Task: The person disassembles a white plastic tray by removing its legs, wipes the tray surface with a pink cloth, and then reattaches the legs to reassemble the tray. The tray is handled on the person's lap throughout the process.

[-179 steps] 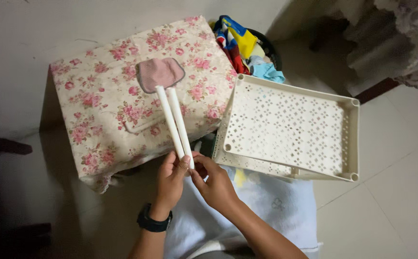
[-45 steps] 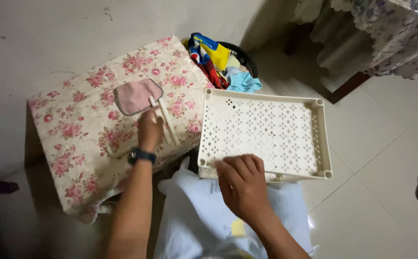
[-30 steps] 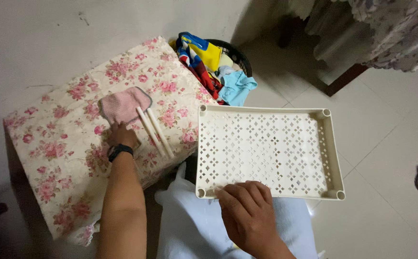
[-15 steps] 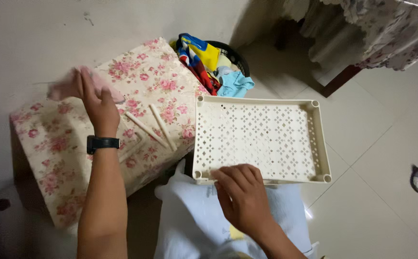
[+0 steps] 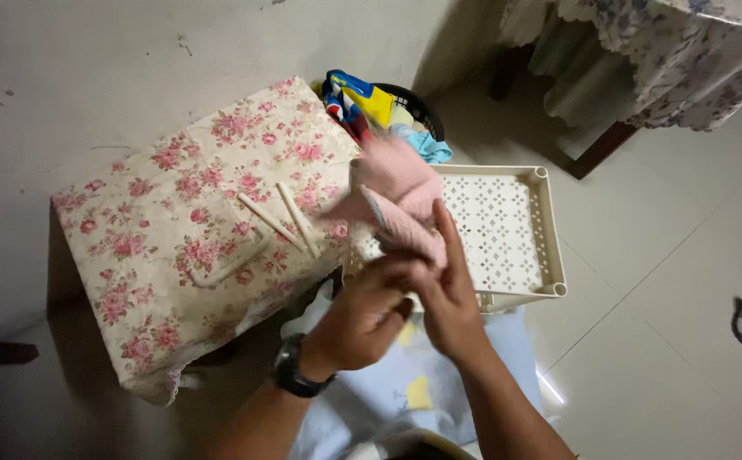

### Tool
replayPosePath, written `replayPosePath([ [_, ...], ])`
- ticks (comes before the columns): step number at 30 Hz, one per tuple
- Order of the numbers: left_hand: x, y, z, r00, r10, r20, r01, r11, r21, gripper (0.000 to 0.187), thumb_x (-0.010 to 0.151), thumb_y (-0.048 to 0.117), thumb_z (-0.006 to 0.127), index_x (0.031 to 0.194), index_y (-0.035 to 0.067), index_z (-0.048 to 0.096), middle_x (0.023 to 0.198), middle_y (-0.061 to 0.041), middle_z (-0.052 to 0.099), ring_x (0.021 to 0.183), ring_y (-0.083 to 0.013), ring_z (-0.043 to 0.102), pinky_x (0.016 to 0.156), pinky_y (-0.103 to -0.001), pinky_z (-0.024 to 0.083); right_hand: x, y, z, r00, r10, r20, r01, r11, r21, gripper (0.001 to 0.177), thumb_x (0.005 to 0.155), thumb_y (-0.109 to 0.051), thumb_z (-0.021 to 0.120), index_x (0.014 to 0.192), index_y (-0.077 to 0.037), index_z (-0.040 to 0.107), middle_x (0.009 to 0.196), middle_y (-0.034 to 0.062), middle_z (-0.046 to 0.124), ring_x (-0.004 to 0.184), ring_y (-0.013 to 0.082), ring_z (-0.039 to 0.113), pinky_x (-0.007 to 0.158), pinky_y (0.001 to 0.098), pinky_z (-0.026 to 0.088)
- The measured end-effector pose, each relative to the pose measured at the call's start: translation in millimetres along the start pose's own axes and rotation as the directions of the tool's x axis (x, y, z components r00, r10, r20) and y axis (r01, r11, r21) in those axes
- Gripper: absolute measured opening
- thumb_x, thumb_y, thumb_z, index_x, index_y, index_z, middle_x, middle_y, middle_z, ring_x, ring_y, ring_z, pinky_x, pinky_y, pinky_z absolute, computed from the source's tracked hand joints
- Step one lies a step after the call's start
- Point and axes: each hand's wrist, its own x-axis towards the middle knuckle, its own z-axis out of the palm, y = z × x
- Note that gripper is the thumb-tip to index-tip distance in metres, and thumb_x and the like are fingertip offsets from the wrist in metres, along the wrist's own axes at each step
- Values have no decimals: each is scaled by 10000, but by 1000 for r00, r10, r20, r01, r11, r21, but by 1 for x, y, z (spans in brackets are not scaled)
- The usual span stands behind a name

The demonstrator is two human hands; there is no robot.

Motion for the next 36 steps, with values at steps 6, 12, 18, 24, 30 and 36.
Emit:
replayPosePath([
  [6,-5,-1,-2,981,-187,-39,191,972,139,333,1039,92,583,1366,104,647,1353,-77,704,1287,-216,665,1122,-390,544,1,1,-54,972,81,-221,-107,988,-111,408,1058,-117,538,1442,12,589,1181,157,715,1071,220,707,965,344,579],
  [12,-6,-16,-10,935,-292,-201,354,786,507,508,947,205,651,1436,135,538,1520,-138,477,1439,-341,437,1123,-478,456,20,-29,-78,984,-39,-172,-115,598,-793,422,939,-190,701,1321,-21,643,1392,241,559,1133,303,671,932,407,575],
  [18,0,-19,3,909,-372,-188,416,822,388,764,962,224,656,1610,113,266,1660,-256,267,1523,-445,301,1173,-503,366,54,-40,-37,889,458,-11,-241,447,-862,356,906,-337,707,1221,-175,734,1479,111,554,1206,303,657,1003,407,534],
  [24,-2,-20,1,877,-431,-210,479,766,428,797,935,225,613,1596,14,221,1633,-286,275,1500,-440,320,1157,-470,370,60,-15,-11,905,55,421,314,581,-751,249,803,-199,785,1044,-152,820,1406,130,630,1339,355,542,1073,447,436],
  [30,-6,-28,6,899,-364,-243,437,775,456,710,918,114,495,1573,-51,278,1615,-312,341,1490,-432,383,1200,-454,364,66,-17,-84,919,393,-13,-303,686,-662,343,948,-420,597,1108,-181,783,1102,17,822,1148,224,771,1073,328,542],
  [36,0,-36,12,916,-332,-225,401,781,478,726,902,60,458,1581,-70,237,1602,-351,317,1486,-474,348,1213,-488,322,81,13,-88,1000,17,-16,-18,99,-995,716,781,-501,793,1289,-10,669,1287,188,656,1289,353,508,1071,498,393],
])
